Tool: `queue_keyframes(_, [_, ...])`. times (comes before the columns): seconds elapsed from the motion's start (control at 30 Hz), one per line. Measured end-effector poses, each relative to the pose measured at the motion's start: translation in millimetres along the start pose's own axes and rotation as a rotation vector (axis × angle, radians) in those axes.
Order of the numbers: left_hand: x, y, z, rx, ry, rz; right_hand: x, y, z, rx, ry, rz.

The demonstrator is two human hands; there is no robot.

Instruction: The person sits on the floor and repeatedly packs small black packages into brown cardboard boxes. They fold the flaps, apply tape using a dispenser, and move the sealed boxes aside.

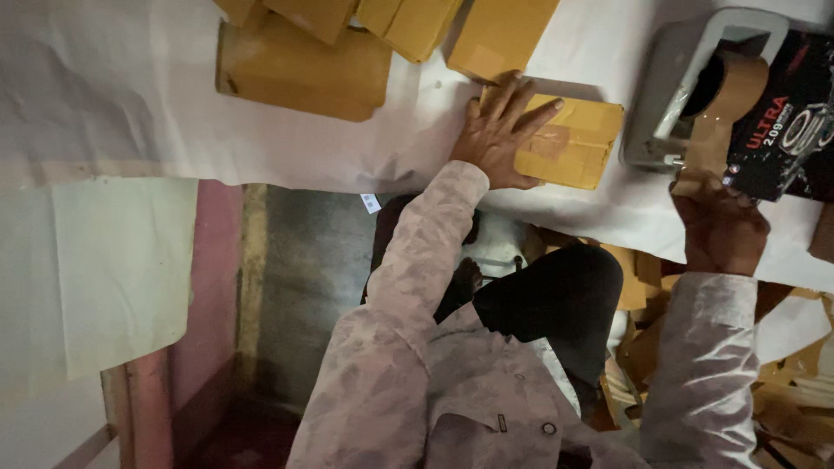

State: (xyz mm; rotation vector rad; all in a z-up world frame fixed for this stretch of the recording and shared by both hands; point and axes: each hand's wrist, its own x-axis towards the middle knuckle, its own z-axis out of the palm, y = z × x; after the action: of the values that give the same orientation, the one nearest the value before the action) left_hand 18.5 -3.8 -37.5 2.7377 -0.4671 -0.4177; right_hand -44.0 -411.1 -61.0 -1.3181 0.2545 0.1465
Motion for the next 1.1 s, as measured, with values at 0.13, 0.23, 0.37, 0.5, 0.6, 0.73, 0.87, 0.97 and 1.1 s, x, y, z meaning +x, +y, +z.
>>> queue_keyframes(0.13, [0.5, 0.7, 2.8, 0.007, 0.044, 0.017, -0.5, 1.4, 25.5, 0.503, 0.108, 0.179])
queue_keyframes(0.23, [-4.4, -1.0, 6.2, 0.031, 0.131, 0.042, -4.3, 4.4, 40.3, 0.560, 0.217, 0.187])
queue_keyframes(0.37, [-3.7, -0.5, 6.5, 0.083, 0.145, 0.042, -11.8, 1.8, 56.5, 0.236, 0.278, 0.052])
queue_keyframes(0.5, [-1.9, -0.9, 2.7, 0.078, 0.105, 0.043, -15.5, 0.6, 71.0, 0.172, 0.341, 0.012])
queue_keyframes(0.6, [-2.3, -0.8, 1.7, 0.081, 0.128, 0.041, -13.7, 8.5, 75.3, 0.158, 0.378, -0.030])
queue_keyframes(0.73, [-1.9, -0.9, 4.0, 0.069, 0.134, 0.046, -5.7, 25.7, 67.3, 0.287, 0.342, -0.078])
queue_keyframes(0.87, [-2.2, -1.6, 8.5, 0.052, 0.166, 0.045, -0.6, 40.0, 57.4, 0.280, 0.341, -0.087])
queue_keyframes(0.97, [-3.0, -2.5, 9.6, 0.057, 0.192, 0.051, -1.1, 40.9, 56.5, 0.252, 0.403, -0.056])
queue_keyframes(1.1, [-1.3, -1.2, 7.7, 0.040, 0.121, 0.052, -7.1, 31.6, 61.4, 0.320, 0.487, -0.028])
